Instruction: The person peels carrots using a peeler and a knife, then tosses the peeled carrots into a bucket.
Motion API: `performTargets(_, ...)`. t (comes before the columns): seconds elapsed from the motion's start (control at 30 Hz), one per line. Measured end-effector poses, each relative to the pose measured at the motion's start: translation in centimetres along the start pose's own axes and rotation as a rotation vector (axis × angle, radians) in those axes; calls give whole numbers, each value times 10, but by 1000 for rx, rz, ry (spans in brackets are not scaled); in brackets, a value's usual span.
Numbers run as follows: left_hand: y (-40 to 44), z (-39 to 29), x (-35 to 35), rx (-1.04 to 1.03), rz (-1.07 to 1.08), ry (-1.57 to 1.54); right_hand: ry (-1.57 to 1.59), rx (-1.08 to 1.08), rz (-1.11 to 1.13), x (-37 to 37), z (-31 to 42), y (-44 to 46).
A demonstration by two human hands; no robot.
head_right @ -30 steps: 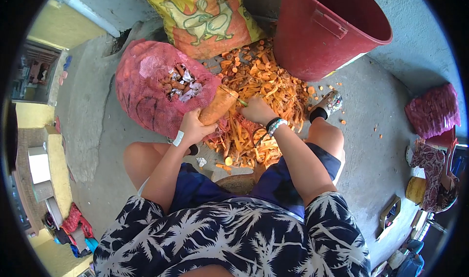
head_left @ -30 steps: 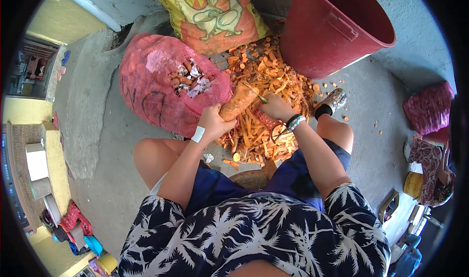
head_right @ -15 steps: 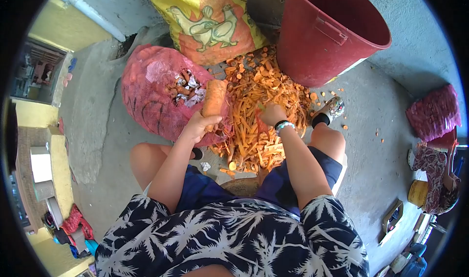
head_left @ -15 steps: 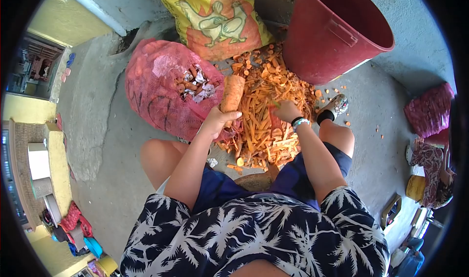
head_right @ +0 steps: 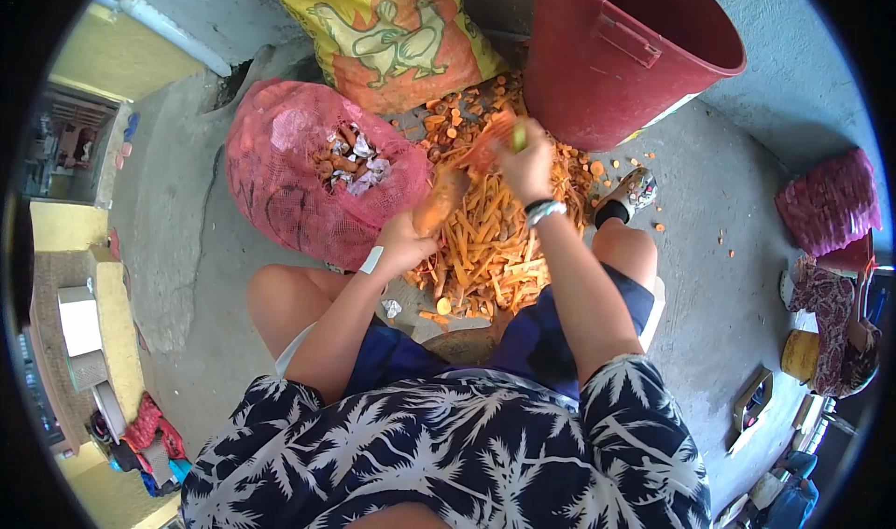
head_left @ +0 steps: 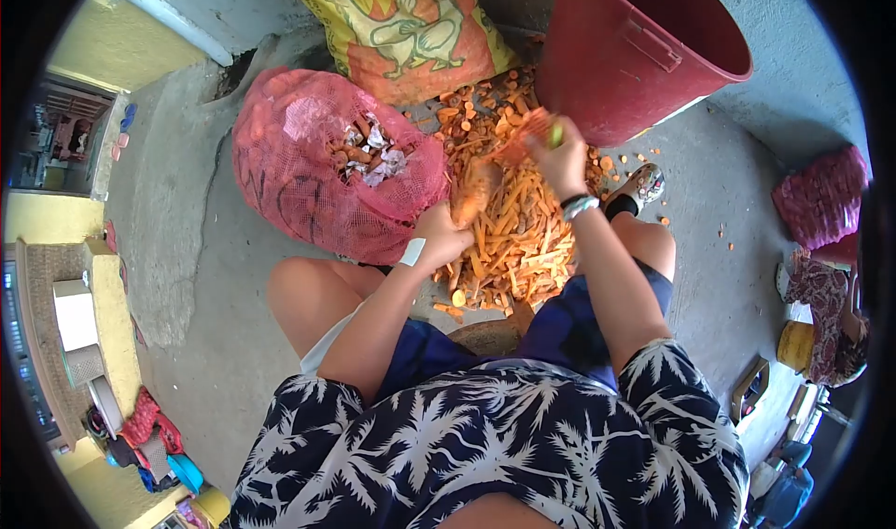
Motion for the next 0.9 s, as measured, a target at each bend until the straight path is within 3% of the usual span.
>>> performTargets(0.07,-1,3,11,33,-26,55,-22,-14,-339,26,-53,26)
performTargets(0.13,-2,0,13,42,-12,125,41,-135,-358,36,-61,27)
performTargets(0.17,-2,2,13,44,-30,206,101,-120,-212,19,-58,26)
performTargets(0.23,3,8,10,35,-56,335,-22,240,-209,4,6,-10)
performTargets(0.27,2,6,9,35,-55,330,39,28,-10,-20,4,-27)
performTargets(0.33,-2,-3,6,15,-21,452,-44,13,-9,-24,16,-34)
performTargets(0.4,-7,0,4,5,-17,480,-65,-176,-26,-12,-21,-5)
performTargets(0.43,-7,-2,4,-17,-24,504,-55,2,-205,5,-13,3)
performTargets(0.47,-7,-4,5,-16,-30,501,-42,-96,-282,17,-28,5)
performTargets(0.53,-12,-6,7,-4,-15,537,-43,-151,-278,21,-35,11)
performTargets(0.6,-11,-9,7,-8,-14,558,59,-147,-36,-9,-20,-1)
performTargets(0.63,-10,-10,5,-12,-10,580,-156,-1,-124,-5,15,-23)
performTargets(0.67,-10,-11,4,-13,-10,577,-339,268,-261,-28,-16,-25)
performTargets(0.77,-20,-19,1,-158,-51,700,-134,-41,-182,-3,-37,9)
performTargets(0.8,-20,-16,2,-114,-45,679,-134,-22,-341,18,-35,16)
performTargets(0.87,-20,-15,5,-70,-40,654,-91,-197,-278,25,-51,17)
performTargets(0.9,-20,-20,5,-108,-42,698,-86,-134,-180,16,-32,9)
Point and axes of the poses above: each hand's wrist, its own y-axis towards the middle knuckle, its own x-axis out of the back of the hand, z = x × y, the point moved 8 cm from there along y, towards the middle knuckle, and after that the axes turned 10 degrees about -y, right-handed, at the moved point
